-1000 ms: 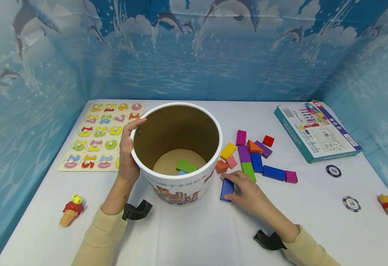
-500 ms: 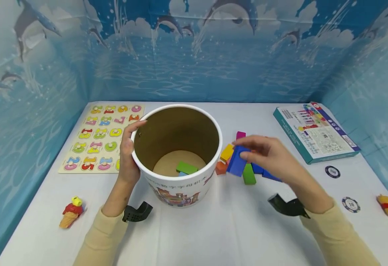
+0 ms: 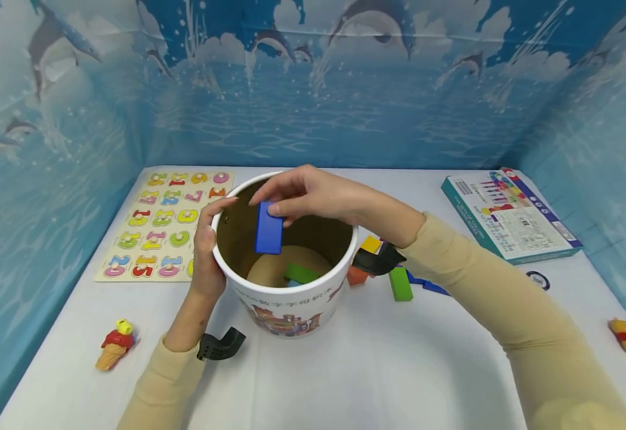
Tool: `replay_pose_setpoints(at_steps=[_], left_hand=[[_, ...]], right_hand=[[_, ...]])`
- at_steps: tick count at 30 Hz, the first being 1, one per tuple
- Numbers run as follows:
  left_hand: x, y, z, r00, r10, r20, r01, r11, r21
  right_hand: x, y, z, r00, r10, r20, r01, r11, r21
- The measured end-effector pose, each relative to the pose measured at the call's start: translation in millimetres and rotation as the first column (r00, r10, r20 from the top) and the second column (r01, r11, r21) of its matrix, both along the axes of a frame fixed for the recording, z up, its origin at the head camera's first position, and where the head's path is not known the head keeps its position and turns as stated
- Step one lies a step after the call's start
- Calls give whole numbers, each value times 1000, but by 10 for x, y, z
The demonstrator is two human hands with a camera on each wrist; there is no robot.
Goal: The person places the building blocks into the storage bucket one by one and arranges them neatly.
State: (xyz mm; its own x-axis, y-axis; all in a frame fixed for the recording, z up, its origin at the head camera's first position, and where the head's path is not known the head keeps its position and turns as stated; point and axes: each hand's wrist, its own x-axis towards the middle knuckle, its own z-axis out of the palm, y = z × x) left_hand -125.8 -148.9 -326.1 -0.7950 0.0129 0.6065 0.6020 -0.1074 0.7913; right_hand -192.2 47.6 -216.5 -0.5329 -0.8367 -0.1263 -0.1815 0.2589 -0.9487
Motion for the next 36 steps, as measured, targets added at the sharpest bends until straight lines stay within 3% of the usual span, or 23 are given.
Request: replay_pose_setpoints(at_steps=[3, 7, 13, 16, 18, 21, 22, 23, 25, 27, 29, 33, 36], left_hand=[[-6, 4, -5, 1000, 28, 1, -28, 999, -25], [-5, 3, -14, 999, 41, 3, -41, 999, -22], [4, 8, -10, 1000, 19, 13, -19, 1000, 1], [7, 5, 3, 1000, 22, 12, -22, 1000, 9], [7, 5, 7, 1000, 16, 17, -16, 1000, 14], [2, 7, 1, 1000, -1, 19, 1, 1000, 23], [-5, 10, -3, 1000, -8, 17, 7, 1000, 25], [-10, 13, -7, 1000, -12, 12, 12, 999, 30], [-15, 18, -12, 1000, -15, -2, 15, 999, 36], [-12, 23, -16, 1000, -15, -8, 15, 999, 38], [-7, 30, -13, 1000, -14, -10, 14, 999, 38], [7, 31, -8, 1000, -10, 3, 10, 999, 39], [15, 40, 0, 1000, -18, 13, 17, 999, 44]], right_hand=[[-7, -91, -62, 992, 120, 22, -122, 987, 104], [28, -153, -113, 965, 255, 60, -262, 933, 246], [66, -202, -156, 934, 345, 90, -350, 839, 416], [68, -214, -153, 913, 407, -35, -345, 812, 470], [70, -201, -148, 889, 417, -192, -298, 843, 448], [105, -91, -114, 849, 279, -449, -182, 952, 247], [131, -18, -92, 851, 200, -486, -143, 978, 152], [169, 77, -71, 869, 118, -481, -107, 993, 51], [267, 323, -41, 899, -39, -437, -20, 991, -129], [369, 626, -85, 913, -198, -356, 117, 965, -235], [451, 946, -233, 892, -357, -275, 283, 919, -275], [550, 1469, -815, 756, -624, -197, 598, 781, -177], [672, 1712, -1260, 672, -724, -154, 732, 681, -6]])
